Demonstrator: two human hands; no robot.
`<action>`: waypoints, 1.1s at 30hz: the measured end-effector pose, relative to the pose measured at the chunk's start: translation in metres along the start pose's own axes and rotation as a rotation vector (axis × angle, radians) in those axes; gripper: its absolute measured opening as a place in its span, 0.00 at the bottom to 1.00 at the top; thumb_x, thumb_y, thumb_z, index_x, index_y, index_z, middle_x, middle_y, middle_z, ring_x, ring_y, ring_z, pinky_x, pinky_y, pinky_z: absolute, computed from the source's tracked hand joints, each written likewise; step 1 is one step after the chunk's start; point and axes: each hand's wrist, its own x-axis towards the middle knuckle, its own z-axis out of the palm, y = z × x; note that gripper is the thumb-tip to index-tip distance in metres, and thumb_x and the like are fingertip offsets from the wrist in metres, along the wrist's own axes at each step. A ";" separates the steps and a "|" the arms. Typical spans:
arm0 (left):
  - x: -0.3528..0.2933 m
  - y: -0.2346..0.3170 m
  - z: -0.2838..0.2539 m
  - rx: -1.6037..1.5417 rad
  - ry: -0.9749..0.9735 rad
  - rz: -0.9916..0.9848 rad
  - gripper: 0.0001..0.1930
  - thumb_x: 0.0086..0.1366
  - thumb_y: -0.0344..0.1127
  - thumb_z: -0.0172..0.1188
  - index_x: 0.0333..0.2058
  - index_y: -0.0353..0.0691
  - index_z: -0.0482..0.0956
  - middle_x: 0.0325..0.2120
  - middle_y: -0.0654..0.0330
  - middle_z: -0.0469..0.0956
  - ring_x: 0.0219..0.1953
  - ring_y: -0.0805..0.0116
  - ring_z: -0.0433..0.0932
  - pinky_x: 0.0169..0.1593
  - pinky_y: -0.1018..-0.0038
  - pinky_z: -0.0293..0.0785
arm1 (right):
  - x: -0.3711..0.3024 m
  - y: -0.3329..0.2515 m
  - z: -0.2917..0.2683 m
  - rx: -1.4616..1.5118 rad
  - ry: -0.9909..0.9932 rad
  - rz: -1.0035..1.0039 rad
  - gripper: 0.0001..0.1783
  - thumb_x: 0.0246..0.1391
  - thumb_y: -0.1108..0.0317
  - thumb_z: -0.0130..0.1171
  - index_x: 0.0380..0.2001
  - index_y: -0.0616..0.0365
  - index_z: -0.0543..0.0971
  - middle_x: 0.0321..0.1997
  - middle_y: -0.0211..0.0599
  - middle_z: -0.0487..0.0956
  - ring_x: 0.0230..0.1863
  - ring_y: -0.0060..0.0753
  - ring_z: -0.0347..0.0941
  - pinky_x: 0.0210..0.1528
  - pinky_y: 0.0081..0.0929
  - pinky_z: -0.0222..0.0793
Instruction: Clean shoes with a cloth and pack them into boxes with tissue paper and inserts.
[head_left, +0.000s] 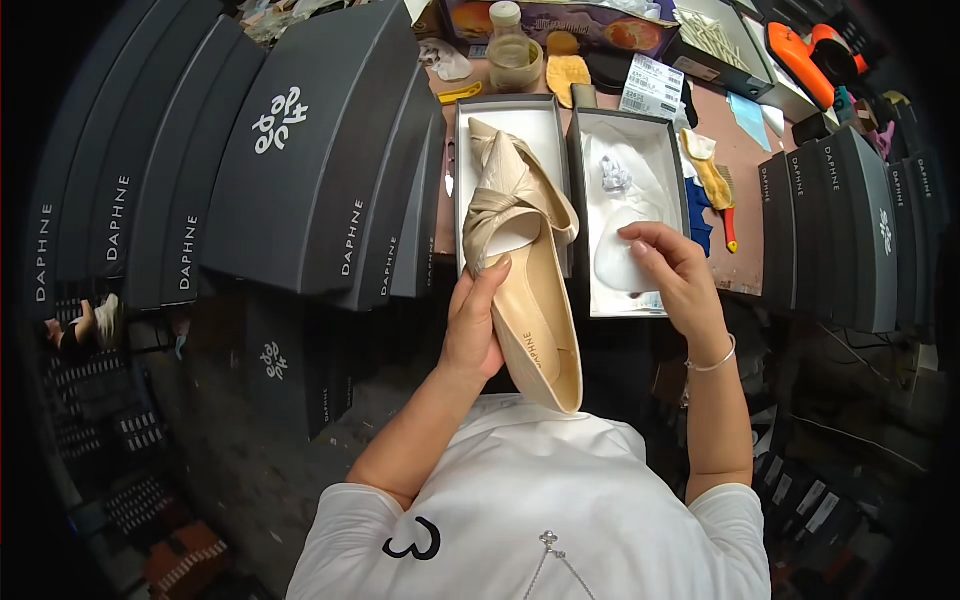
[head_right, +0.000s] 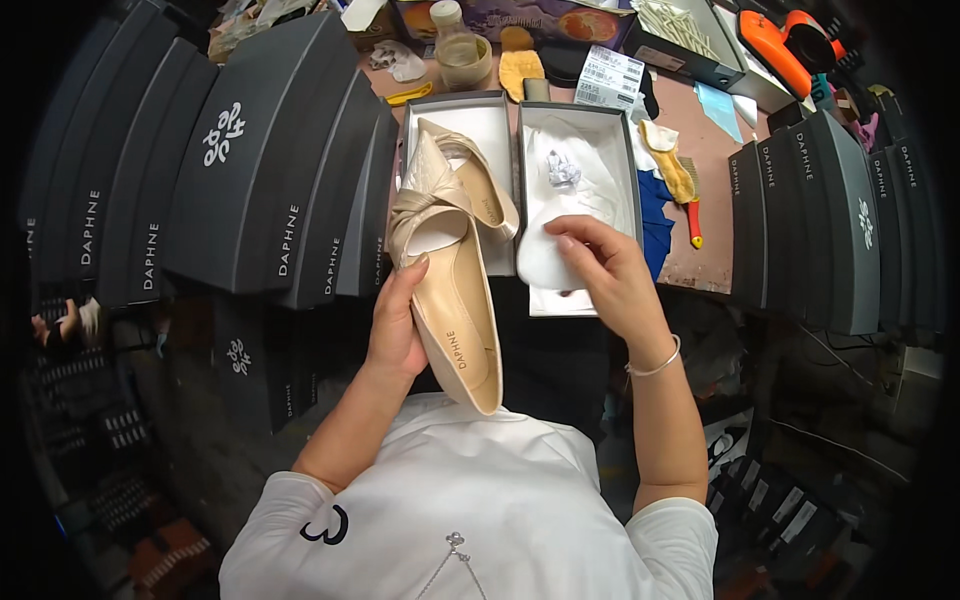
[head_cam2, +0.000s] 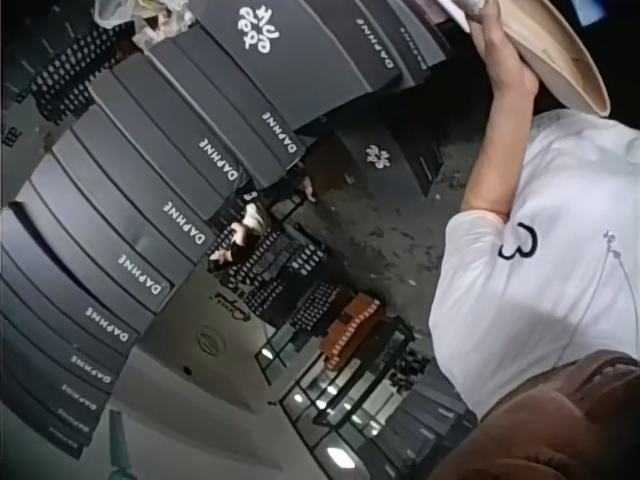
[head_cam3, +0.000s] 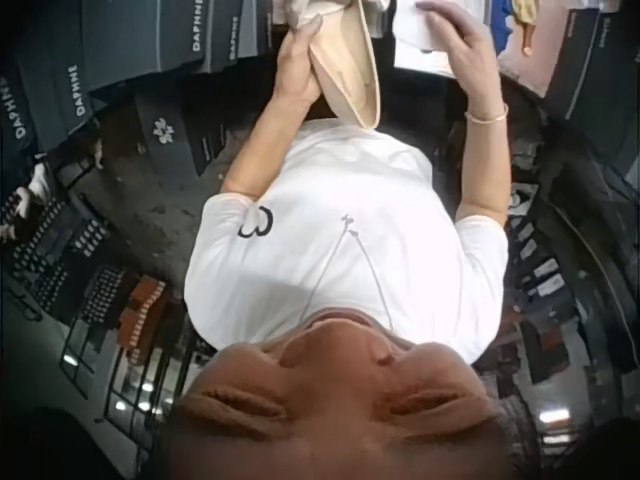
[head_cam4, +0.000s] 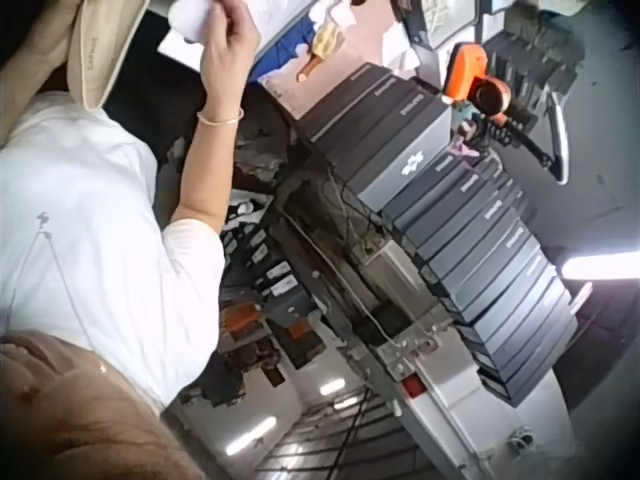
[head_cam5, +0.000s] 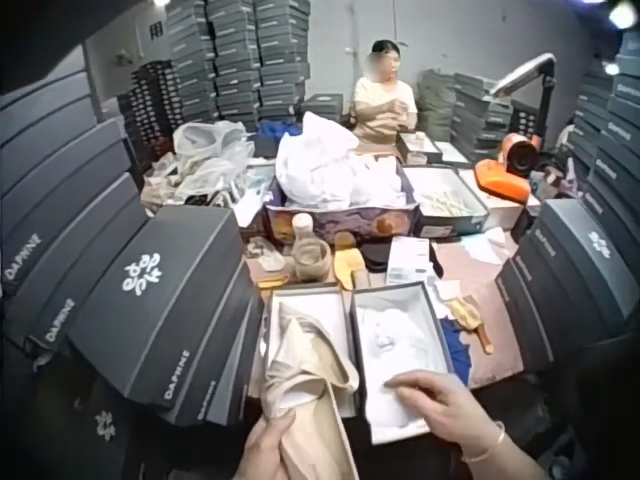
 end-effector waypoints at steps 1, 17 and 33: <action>0.000 -0.002 0.003 -0.044 -0.006 0.019 0.24 0.68 0.42 0.52 0.58 0.36 0.64 0.50 0.56 0.74 0.51 0.66 0.74 0.55 0.69 0.72 | -0.001 -0.008 0.008 -0.035 -0.053 -0.085 0.14 0.61 0.72 0.50 0.47 0.65 0.77 0.43 0.33 0.80 0.41 0.22 0.75 0.45 0.21 0.70; -0.013 -0.040 0.034 0.195 0.007 0.286 0.28 0.68 0.33 0.53 0.62 0.38 0.51 0.58 0.55 0.60 0.59 0.70 0.60 0.64 0.70 0.56 | 0.049 -0.011 0.086 -0.814 0.363 -0.636 0.31 0.39 0.79 0.59 0.53 0.51 0.72 0.54 0.46 0.70 0.48 0.50 0.70 0.49 0.38 0.67; 0.033 0.005 0.011 -0.093 0.166 -0.124 0.22 0.69 0.41 0.47 0.58 0.37 0.62 0.48 0.53 0.73 0.47 0.65 0.77 0.49 0.69 0.76 | 0.124 0.081 -0.020 -0.978 0.069 -0.111 0.16 0.51 0.68 0.59 0.43 0.61 0.74 0.40 0.51 0.75 0.40 0.54 0.76 0.42 0.40 0.72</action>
